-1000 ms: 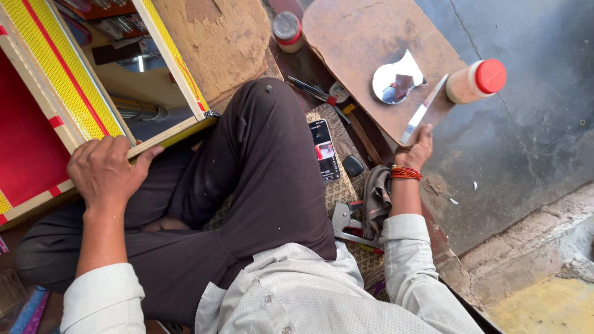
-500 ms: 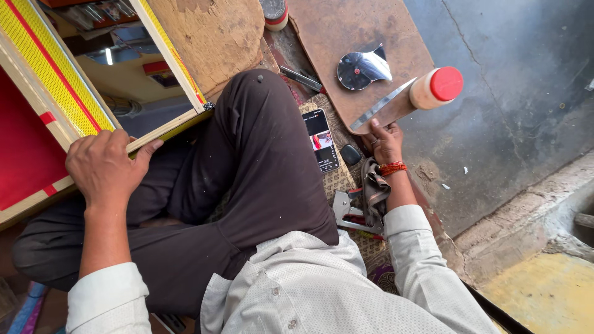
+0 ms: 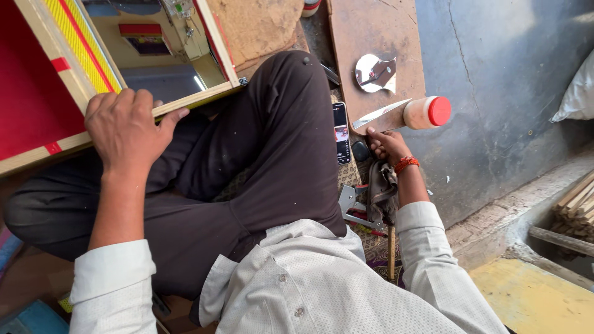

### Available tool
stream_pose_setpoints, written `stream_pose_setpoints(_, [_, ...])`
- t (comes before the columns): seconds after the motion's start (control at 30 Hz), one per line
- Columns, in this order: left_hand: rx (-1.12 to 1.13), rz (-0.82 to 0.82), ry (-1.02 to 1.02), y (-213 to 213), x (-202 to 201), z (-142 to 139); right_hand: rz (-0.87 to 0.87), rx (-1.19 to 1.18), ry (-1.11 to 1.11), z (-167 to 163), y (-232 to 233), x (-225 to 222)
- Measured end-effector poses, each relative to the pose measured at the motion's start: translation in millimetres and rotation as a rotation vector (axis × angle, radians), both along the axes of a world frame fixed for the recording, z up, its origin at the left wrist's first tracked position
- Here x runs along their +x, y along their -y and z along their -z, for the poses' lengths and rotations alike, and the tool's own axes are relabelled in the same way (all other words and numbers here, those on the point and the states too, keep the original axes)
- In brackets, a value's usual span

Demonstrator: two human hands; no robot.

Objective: The person places small red beads onto a small mirror, then moves to a larger framed mirror. They wipe the frame with a cloth, apply adhesive from a container using a stick, and press beads onto the frame edges.

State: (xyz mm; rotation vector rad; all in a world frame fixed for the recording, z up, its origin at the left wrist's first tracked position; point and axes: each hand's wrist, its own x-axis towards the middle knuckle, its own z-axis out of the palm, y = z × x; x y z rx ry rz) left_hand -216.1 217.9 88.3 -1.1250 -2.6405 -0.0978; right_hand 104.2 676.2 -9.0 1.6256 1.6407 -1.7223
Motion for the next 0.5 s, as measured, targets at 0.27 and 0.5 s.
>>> stream_pose_setpoints(0.27, [0.077, -0.01, 0.002, 32, -13, 14, -0.075, 0.108, 0.073, -15, 47, -27])
stream_pose_setpoints(0.5, [0.148, -0.011, 0.101, 48, -32, 4, -0.513, 0.721, 0.138, -20, 84, -46])
